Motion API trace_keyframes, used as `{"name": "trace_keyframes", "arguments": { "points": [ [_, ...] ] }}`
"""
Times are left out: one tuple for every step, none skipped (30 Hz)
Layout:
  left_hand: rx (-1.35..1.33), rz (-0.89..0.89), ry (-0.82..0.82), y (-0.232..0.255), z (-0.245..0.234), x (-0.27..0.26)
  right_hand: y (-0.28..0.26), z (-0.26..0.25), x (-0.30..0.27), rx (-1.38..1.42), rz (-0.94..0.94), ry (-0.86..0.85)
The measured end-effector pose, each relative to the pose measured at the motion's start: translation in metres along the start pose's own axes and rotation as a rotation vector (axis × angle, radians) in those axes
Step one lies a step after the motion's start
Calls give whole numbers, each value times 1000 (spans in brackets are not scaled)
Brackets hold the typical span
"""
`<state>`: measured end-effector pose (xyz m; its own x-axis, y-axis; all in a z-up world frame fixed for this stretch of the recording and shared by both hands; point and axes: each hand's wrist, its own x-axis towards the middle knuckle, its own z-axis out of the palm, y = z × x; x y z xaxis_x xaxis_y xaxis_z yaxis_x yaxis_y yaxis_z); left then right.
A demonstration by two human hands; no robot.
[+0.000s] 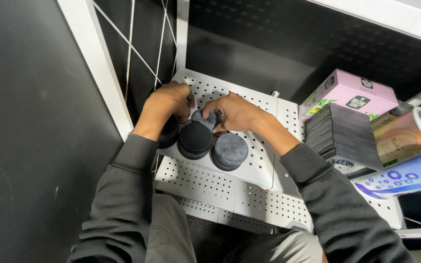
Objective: The person repeatedly picks up small, round, dark gray weights from a wooden surface and stacks them onto a white perforated shelf. The person handles the weights by hand, arranging them into neat piles on the shelf.
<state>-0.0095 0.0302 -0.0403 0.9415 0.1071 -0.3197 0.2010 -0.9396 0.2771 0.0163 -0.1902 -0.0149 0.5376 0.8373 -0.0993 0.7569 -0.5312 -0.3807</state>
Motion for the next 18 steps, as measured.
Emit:
{"name": "trace_keyframes", "arguments": {
  "points": [
    [0,0,0,-1,0,2,0,0,1,0,0,0],
    [5,2,-1,-1,1,4,0,-1,2,0,-7,2],
    [10,4,-3,-2,1,6,-1,-1,2,0,-14,4],
    [10,3,-3,-2,1,6,-1,-1,2,0,-14,4],
    [6,5,4,-2,1,6,-1,-1,3,-2,-13,3],
    [1,6,11,-3,1,7,-1,-1,3,-4,-12,1],
    [1,7,12,-3,0,6,0,0,3,-4,-12,2],
    [0,9,11,-3,-1,4,1,1,3,-4,-19,2],
    [0,10,10,-3,-1,3,2,2,3,-3,-25,2],
    [0,10,11,-4,-1,4,2,2,3,-3,-26,2],
    [1,11,9,-4,-1,5,1,2,3,0,-26,5],
    [3,13,8,-4,-1,5,1,2,3,2,-25,8],
    [3,13,8,-4,-1,5,2,2,3,2,-25,8],
    [0,10,8,-4,-1,4,2,1,3,-1,-28,8],
    [-4,7,9,-4,-1,3,3,1,4,-4,-31,7],
    [-3,7,9,-4,-1,4,2,1,3,-4,-31,8],
    [-6,2,9,-5,0,6,1,0,3,0,-31,11],
    [-9,-2,8,-5,0,7,0,0,2,5,-30,15]
  ]
}}
